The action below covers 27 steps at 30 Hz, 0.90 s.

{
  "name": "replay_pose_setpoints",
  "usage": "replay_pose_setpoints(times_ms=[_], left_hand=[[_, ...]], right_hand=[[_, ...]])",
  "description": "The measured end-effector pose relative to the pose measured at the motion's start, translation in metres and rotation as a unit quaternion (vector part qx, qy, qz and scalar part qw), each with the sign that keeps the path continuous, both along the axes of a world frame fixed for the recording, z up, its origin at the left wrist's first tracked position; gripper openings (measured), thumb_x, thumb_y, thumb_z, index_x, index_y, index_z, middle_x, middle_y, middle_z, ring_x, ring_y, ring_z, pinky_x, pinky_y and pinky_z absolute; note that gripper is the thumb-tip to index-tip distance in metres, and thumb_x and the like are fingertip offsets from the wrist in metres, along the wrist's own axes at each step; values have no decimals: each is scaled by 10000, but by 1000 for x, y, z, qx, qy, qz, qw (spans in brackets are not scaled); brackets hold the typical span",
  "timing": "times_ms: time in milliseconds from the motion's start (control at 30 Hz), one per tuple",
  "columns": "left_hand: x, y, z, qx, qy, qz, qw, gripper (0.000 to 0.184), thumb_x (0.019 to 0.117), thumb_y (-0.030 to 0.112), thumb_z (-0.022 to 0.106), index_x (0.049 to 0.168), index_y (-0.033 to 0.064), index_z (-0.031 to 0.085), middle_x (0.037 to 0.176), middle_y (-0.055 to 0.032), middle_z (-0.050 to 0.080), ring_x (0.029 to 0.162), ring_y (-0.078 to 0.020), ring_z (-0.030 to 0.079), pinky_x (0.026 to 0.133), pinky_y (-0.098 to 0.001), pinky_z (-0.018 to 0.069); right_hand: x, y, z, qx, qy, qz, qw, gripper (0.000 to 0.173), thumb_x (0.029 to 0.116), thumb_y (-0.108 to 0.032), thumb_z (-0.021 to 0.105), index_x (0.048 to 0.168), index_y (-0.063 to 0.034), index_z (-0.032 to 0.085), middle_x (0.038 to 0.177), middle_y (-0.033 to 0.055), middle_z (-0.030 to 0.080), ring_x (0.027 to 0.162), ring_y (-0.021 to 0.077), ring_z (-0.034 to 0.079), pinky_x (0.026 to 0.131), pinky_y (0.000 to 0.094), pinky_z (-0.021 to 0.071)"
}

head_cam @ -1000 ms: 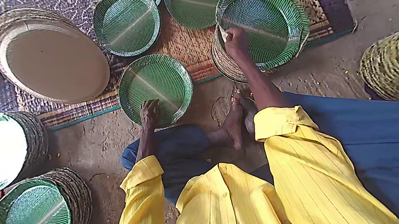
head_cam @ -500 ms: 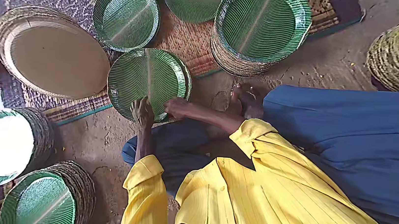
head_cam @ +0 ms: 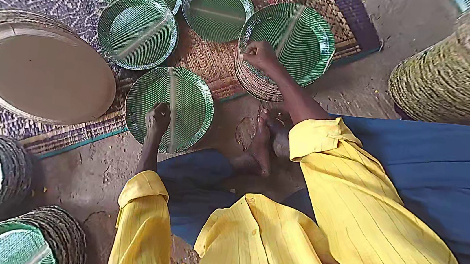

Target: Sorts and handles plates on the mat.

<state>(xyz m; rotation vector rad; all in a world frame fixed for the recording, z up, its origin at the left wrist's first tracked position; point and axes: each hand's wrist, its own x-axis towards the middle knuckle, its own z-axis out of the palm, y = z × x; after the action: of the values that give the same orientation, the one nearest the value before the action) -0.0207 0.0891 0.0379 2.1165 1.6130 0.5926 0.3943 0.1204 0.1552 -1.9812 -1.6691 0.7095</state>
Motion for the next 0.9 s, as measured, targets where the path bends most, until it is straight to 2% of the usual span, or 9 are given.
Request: replay_pose_setpoints(times_ms=[33,100,133,167,300,500,600,800,900], left_hand=[[-2,6,-3,-14,-67,32,997,426,1106,244,414,1230,-75,668,1158,-283,698,1089,-401,689,1007,-594,489],[-7,13,-15,-7,-228,90,969,492,1103,297,366,1247,-88,636,1105,-221,715,978,-228,708,954,-418,549],[-7,13,-19,0,-277,110,954,495,1101,301,366,1244,-94,628,1075,-205,713,928,-182,701,917,-374,560],[-7,10,-24,5,-292,119,949,495,1096,303,370,1243,-95,624,1068,-209,710,921,-186,695,913,-384,551],[-7,-18,-37,-10,-252,132,959,447,1098,263,388,1251,-77,634,1108,-237,703,990,-267,696,953,-449,540],[-12,-24,-24,26,-143,16,989,470,1066,264,393,1215,-85,671,1064,-280,710,988,-390,703,937,-552,523],[-13,-18,-29,32,-128,-16,991,467,1056,269,403,1195,-74,687,1050,-275,712,971,-400,702,916,-575,522],[-6,-7,-42,32,-115,-34,992,438,1075,238,403,1176,-73,695,1053,-272,714,999,-424,702,934,-610,512],[-3,-3,-45,48,-140,-33,988,413,1072,212,420,1131,-85,701,1001,-276,716,937,-418,711,890,-593,534]], right_hand=[[4,-2,-7,-4,2,-5,1000,408,979,-328,706,1191,20,688,1082,233,700,999,375,678,910,583,517],[7,-2,-19,-25,-8,-13,1000,430,957,-339,732,1202,11,690,1090,228,697,1020,383,671,920,603,511],[7,-2,-23,-35,-16,-16,999,437,948,-343,741,1202,9,692,1091,231,697,1027,394,670,921,617,508],[7,-2,-26,-43,-24,-18,999,445,945,-350,746,1195,14,691,1088,237,695,1023,403,669,915,623,507],[7,0,-32,-57,-34,-28,997,484,936,-364,758,1235,10,679,1118,240,691,1055,405,664,933,621,506],[10,2,-37,-41,-19,-30,999,400,953,-294,743,1203,15,703,1089,234,709,1013,383,680,926,594,514],[10,1,-36,-44,-6,-44,998,378,955,-269,743,1200,17,703,1102,228,709,1023,365,680,945,571,515],[12,3,-39,-40,-4,-45,998,347,960,-250,732,1168,27,711,1063,218,711,970,333,681,909,543,529],[10,4,-38,-49,-23,-57,997,341,959,-251,726,1176,11,716,1074,207,717,991,335,684,914,557,525]])
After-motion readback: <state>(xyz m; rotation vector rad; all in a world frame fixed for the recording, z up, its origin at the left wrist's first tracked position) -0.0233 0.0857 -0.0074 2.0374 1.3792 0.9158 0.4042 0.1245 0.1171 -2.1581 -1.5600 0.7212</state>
